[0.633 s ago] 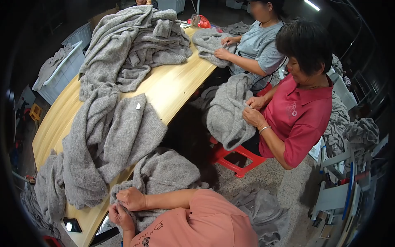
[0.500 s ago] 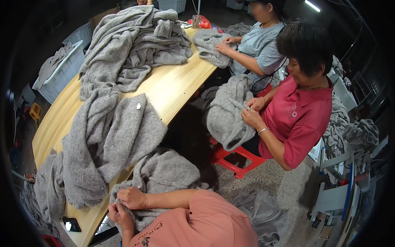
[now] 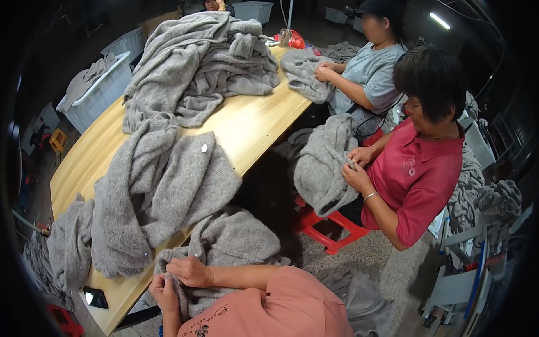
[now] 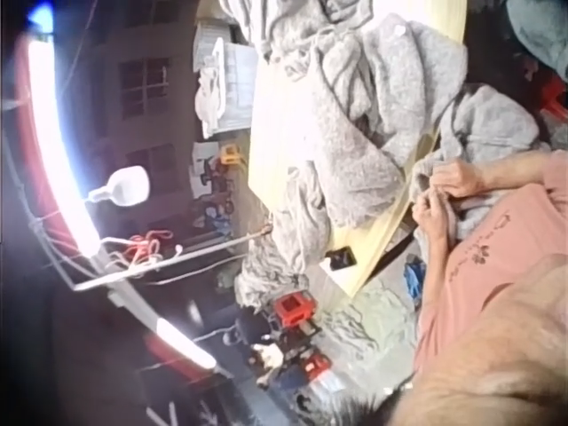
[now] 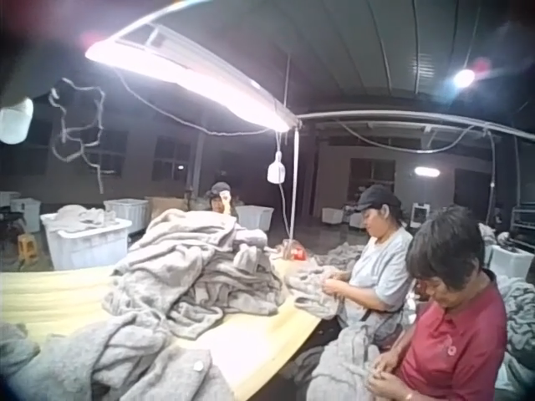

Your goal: Inspecting grey fuzzy garments for defects and pulling loose threads by hand.

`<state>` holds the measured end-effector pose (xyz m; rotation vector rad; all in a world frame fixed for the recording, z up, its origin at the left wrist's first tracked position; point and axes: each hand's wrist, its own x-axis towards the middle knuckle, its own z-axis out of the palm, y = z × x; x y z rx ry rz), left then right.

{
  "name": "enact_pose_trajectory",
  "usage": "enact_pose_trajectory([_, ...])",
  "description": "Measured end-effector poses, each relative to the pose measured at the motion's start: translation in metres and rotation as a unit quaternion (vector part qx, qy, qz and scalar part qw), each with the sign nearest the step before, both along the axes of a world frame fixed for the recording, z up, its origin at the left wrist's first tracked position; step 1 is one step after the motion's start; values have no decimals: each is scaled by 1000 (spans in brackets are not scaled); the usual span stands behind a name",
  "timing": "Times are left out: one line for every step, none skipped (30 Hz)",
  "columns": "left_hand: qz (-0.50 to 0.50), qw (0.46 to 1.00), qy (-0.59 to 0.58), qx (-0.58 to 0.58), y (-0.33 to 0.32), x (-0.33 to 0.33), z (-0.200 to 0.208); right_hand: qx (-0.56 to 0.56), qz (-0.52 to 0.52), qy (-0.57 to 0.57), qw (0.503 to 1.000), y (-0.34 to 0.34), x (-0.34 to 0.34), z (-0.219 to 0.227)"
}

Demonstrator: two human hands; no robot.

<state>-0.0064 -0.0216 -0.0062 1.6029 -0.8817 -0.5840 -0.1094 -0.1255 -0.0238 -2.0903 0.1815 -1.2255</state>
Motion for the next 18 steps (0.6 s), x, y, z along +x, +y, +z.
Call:
enact_pose_trajectory([10,1000,1,7,2,2,1,7,10,1,1000,-2,-1,0])
enact_pose_trajectory([0,998,-45,39,5,4,2,9,-12,7,1000,-4,-3,0])
enact_pose_trajectory([-10,993,-88,74,8,4,5,12,-33,15,999,-7,-4,0])
enact_pose_trajectory([-15,981,-147,123,11,7,15,-21,-70,-1,997,-12,-2,-5])
enact_pose_trajectory([-36,972,-175,151,15,11,20,-50,-103,-10,993,-18,-4,-10])
enact_pose_trajectory([-31,970,-186,151,17,17,18,-36,-121,11,992,-24,-6,-17])
enact_pose_trajectory([-19,968,-192,158,23,22,14,-28,-131,18,991,-31,-9,-15])
enact_pose_trajectory([-21,971,-184,148,25,25,10,-41,-133,26,990,-37,-13,-14])
enact_pose_trajectory([-22,974,-176,141,25,27,12,-32,-129,46,990,-40,-16,-12])
enact_pose_trajectory([-8,982,-133,131,22,24,17,12,-103,166,981,-41,-24,-10])
enact_pose_trajectory([11,988,-93,120,16,21,24,-4,-65,295,953,-42,-28,0])
enact_pose_trajectory([9,989,-82,123,12,22,27,-23,-20,340,940,-41,-32,17])
enact_pose_trajectory([2,990,-71,123,9,22,30,-44,45,299,952,-42,-34,28])
enact_pose_trajectory([-1,991,-74,113,9,22,31,-17,88,259,962,-37,-30,47])
enact_pose_trajectory([-12,992,-78,98,8,21,29,12,121,219,968,-33,-25,57])
enact_pose_trajectory([5,991,-73,111,8,18,31,20,141,221,965,-31,-18,54])
enact_pose_trajectory([-5,993,-31,112,7,14,34,1,128,213,969,-28,-12,51])
enact_pose_trajectory([-17,994,11,111,7,12,36,-18,113,204,972,-25,-7,47])
